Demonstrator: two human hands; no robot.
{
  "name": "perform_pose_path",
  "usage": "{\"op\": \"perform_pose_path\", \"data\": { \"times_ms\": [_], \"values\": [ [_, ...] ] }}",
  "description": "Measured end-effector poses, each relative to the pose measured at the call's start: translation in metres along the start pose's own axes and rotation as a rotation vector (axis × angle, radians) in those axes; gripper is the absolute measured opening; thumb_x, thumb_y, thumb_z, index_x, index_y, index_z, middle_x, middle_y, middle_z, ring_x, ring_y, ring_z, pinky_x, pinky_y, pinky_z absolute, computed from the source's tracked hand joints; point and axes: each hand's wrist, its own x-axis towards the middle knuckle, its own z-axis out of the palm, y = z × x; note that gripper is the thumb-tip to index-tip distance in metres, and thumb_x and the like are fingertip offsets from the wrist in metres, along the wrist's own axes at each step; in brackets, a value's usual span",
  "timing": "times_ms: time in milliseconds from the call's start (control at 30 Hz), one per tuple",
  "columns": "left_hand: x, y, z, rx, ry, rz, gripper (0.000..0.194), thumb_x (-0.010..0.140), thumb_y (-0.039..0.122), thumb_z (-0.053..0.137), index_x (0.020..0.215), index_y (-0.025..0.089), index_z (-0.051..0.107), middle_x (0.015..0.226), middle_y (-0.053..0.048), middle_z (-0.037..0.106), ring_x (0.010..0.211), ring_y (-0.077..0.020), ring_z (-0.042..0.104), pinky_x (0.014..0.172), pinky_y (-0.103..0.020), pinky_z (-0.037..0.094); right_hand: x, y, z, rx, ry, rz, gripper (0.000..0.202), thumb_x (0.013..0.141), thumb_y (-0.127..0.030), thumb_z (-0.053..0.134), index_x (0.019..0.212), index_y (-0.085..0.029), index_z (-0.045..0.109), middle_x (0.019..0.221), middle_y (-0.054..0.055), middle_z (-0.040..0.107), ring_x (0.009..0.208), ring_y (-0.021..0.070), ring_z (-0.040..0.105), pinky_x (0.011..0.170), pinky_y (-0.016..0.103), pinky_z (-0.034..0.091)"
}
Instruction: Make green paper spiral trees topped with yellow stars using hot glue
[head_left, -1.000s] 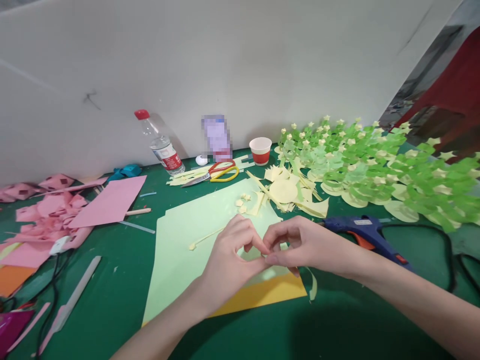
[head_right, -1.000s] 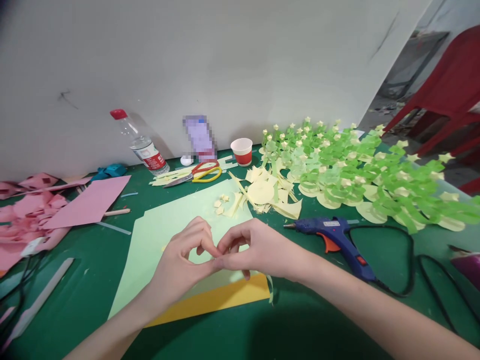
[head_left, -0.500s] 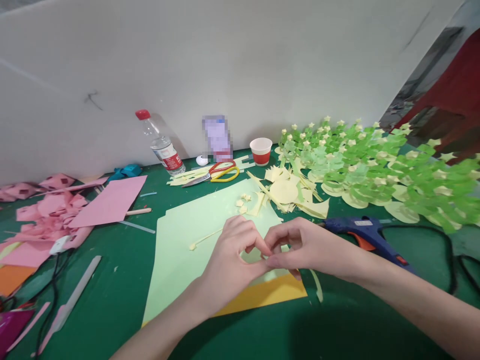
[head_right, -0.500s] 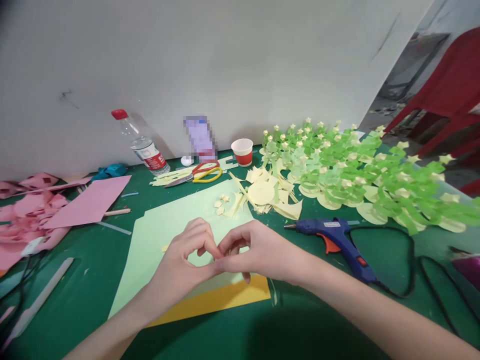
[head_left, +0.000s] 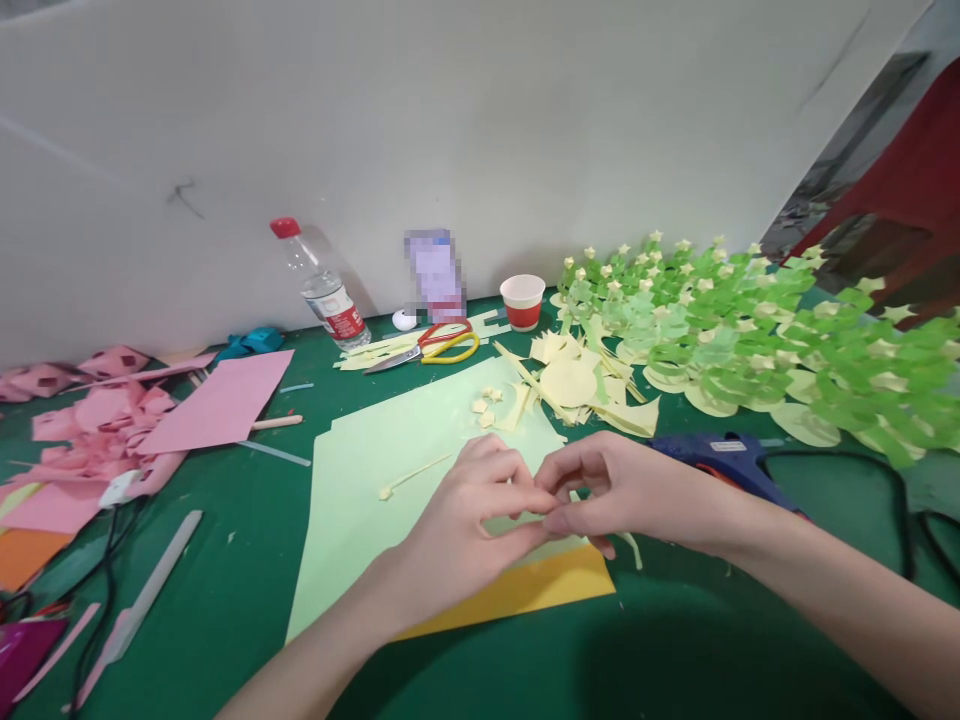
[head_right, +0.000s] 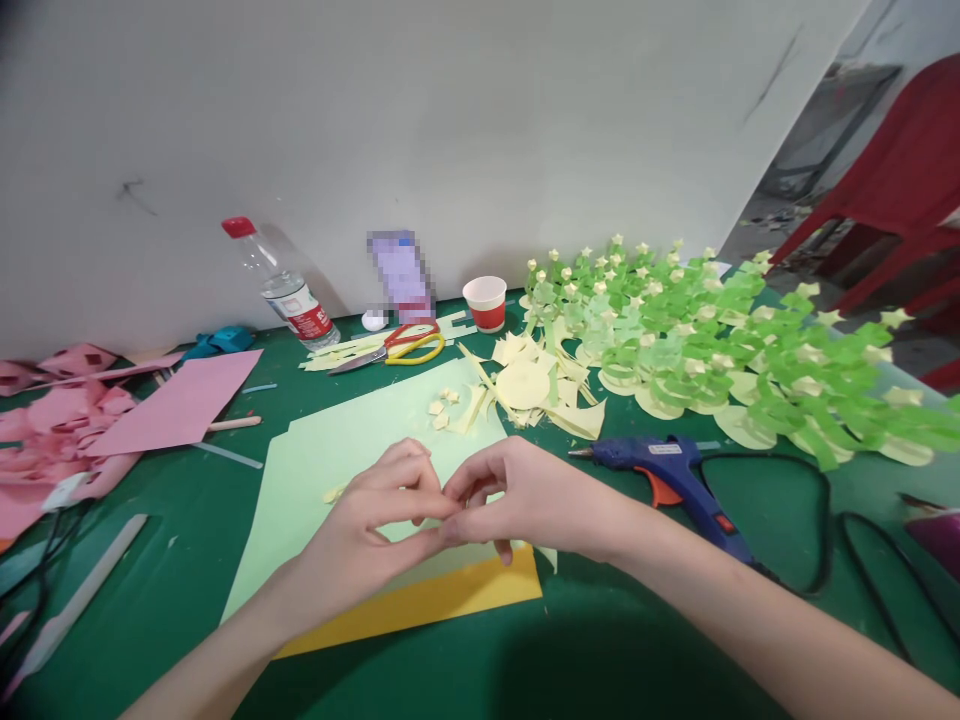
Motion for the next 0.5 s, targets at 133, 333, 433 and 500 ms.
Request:
{"op": "perform_pose_path", "data": {
  "times_ms": [133, 333, 433, 500],
  "values": [
    [-0.0011, -0.0014, -0.0019, -0.004, -0.004, 0.045, 0.012, 0.075, 0.011, 0.058, 0.072, 0.019, 0.067, 0.057, 0.001, 0.046, 0.066, -0.0137, 0.039, 0.063, -0.028, 0.035, -0.0003, -0.0015, -0.0003, -0.041, 0.002, -0.004, 0.012, 0.067, -0.022, 0.060, 0.073, -0.012, 0.062, 0.063, -0.002, 0.052, 0.047, 0.0022, 0.042, 0.041, 0.012, 0.041],
    [-0.0010, -0.0024, 0.0045, -0.022, 0.168, -0.021, 0.013, 0.068, 0.007, 0.063, 0.058, 0.017, 0.063, 0.049, 0.004, 0.041, 0.059, -0.0114, 0.037, 0.060, -0.027, 0.034, -0.0019, -0.0028, 0.0014, -0.052, -0.015, -0.045, 0.015, 0.066, -0.025, 0.063, 0.076, -0.014, 0.063, 0.063, -0.003, 0.052, 0.047, 0.0022, 0.042, 0.041, 0.012, 0.041],
    [-0.0004, -0.0011, 0.0056, -0.018, 0.184, -0.018, 0.017, 0.069, 0.014, 0.064, 0.053, 0.015, 0.058, 0.050, 0.004, 0.040, 0.058, -0.0109, 0.038, 0.059, -0.027, 0.035, -0.0020, -0.0022, 0.0024, -0.054, -0.004, -0.044, 0.014, 0.066, -0.025, 0.063, 0.073, -0.013, 0.062, 0.061, -0.003, 0.052, 0.045, 0.0015, 0.041, 0.041, 0.012, 0.041],
    [-0.0009, -0.0010, 0.0046, 0.000, 0.148, 0.011, 0.015, 0.069, 0.017, 0.065, 0.055, 0.015, 0.060, 0.051, 0.003, 0.042, 0.060, -0.0114, 0.039, 0.059, -0.027, 0.035, -0.0019, -0.0020, 0.0016, -0.055, -0.012, -0.034, 0.012, 0.066, -0.023, 0.062, 0.072, -0.013, 0.062, 0.061, -0.004, 0.052, 0.044, 0.0015, 0.042, 0.041, 0.012, 0.040]
  ]
}}
